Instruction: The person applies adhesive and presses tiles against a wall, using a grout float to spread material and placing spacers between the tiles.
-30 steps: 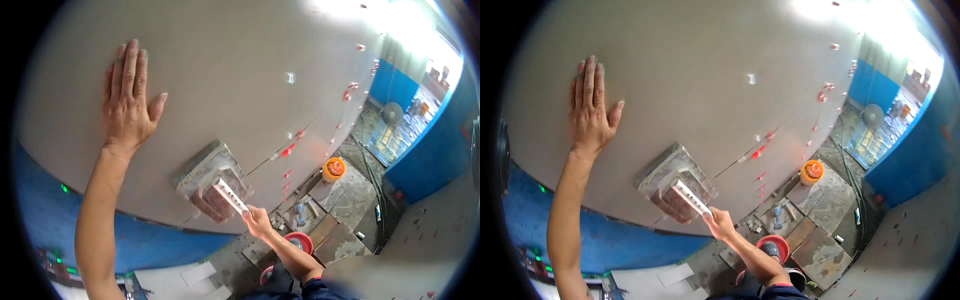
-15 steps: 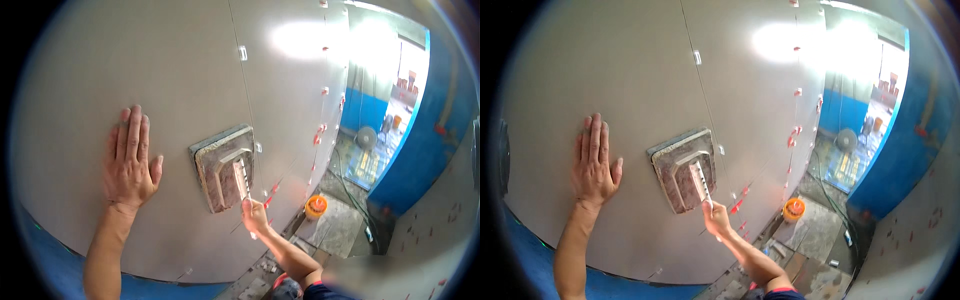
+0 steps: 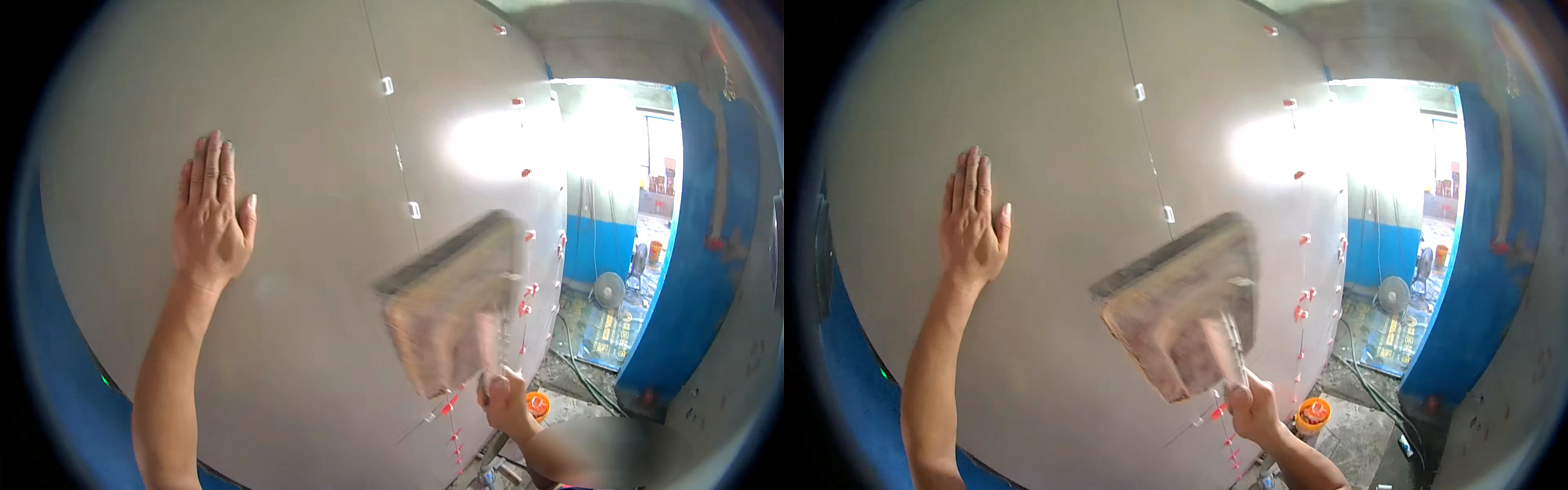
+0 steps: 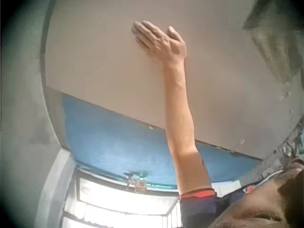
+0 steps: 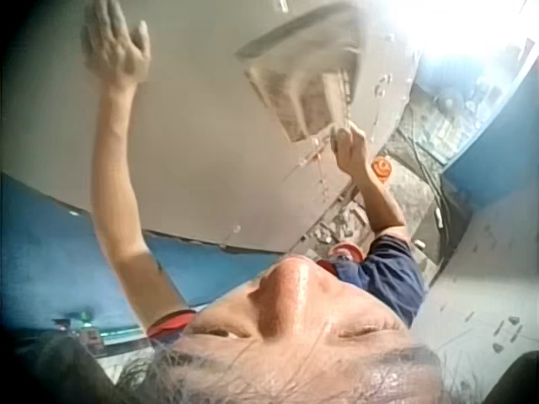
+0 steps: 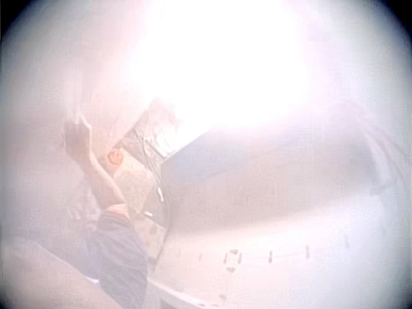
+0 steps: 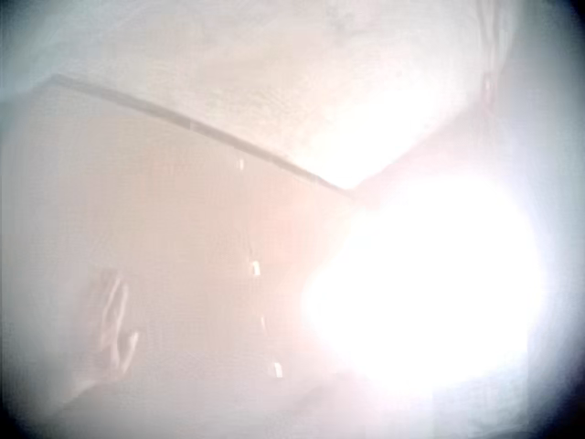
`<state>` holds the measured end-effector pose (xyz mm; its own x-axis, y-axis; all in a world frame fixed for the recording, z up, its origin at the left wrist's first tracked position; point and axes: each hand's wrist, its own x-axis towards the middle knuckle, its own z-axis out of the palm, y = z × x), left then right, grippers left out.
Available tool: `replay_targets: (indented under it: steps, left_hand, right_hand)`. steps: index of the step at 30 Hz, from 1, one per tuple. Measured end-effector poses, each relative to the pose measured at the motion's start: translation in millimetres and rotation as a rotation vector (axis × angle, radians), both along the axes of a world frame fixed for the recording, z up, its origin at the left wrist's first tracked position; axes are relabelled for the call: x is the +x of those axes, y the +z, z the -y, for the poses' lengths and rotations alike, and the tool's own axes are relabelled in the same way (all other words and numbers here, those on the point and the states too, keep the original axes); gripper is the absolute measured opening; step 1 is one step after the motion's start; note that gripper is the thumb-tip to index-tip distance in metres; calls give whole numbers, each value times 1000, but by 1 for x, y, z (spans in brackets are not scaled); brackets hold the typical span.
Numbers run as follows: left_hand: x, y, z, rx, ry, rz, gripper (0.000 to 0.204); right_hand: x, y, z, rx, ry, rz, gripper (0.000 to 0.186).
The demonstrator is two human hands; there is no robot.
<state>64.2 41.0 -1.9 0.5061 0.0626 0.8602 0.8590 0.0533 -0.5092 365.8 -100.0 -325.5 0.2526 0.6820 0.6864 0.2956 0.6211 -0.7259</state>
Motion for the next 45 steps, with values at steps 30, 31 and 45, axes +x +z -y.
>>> replay_targets:
  steps: [30,31,45]
  left_hand:
    - [8,-6,3,-124,-104,60,63]
    - [8,-5,1,-129,-115,54,62]
    - [-32,-102,-1,-114,-287,45,52]
  right_hand:
    - [-63,373,-129,-7,-139,19,69]
    - [-58,378,-125,-37,-85,19,72]
    - [-54,40,-44,-559,219,5,73]
